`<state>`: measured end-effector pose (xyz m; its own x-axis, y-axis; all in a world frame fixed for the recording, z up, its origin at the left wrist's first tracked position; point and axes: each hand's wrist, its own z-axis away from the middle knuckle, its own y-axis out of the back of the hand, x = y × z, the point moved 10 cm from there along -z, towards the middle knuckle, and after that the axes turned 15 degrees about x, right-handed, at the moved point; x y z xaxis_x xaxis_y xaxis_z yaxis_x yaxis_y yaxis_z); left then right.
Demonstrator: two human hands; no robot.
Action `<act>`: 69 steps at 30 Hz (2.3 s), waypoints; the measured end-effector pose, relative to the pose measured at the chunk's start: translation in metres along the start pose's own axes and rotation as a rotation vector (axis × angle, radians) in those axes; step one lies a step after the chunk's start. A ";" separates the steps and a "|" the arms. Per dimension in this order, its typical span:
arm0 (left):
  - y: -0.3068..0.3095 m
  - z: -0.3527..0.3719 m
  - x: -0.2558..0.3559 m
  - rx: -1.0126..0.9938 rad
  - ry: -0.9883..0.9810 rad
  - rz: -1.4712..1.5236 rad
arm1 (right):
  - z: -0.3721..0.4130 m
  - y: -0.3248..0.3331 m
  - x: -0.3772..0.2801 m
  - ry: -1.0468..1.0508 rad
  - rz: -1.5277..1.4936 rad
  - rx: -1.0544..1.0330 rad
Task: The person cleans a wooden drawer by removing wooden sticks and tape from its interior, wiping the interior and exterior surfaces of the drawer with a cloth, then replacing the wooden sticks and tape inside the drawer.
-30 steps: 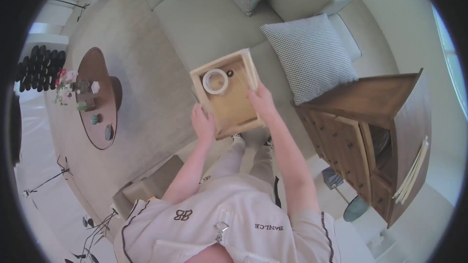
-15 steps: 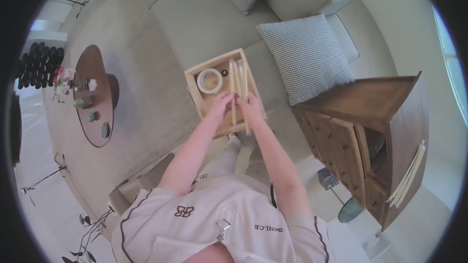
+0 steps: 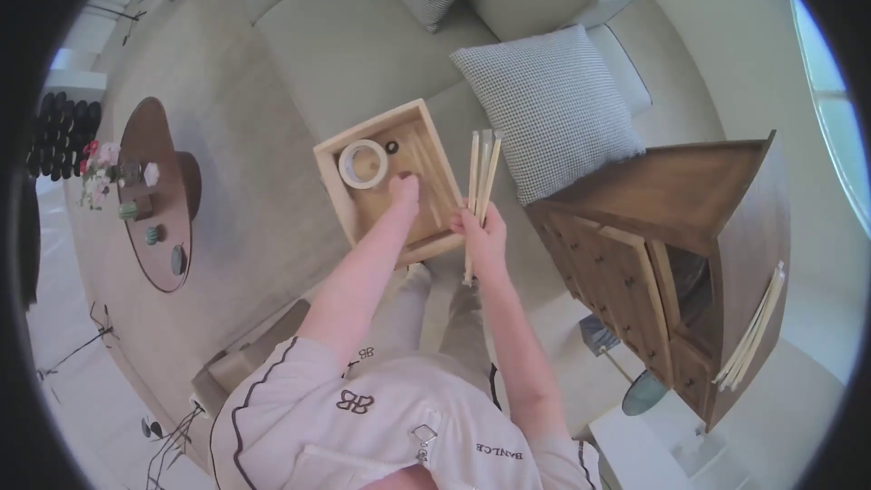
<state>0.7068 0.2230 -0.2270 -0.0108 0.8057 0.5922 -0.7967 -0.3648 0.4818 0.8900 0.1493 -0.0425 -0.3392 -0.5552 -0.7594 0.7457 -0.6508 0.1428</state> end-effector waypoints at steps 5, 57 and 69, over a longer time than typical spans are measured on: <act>-0.022 -0.032 -0.014 -0.076 0.004 0.028 | 0.011 0.025 0.001 -0.057 -0.095 0.008; 0.104 0.262 0.132 -0.474 -0.709 -0.059 | 0.070 0.504 -0.204 0.250 1.063 0.878; 0.092 0.318 0.135 -0.763 -0.832 -0.046 | 0.134 0.310 -0.208 0.514 -0.010 0.359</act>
<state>0.8240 0.1499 0.1024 0.2067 0.1459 0.9675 -0.9499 0.2667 0.1628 1.1149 -0.0065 0.2450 0.0408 -0.2862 -0.9573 0.4747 -0.8375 0.2706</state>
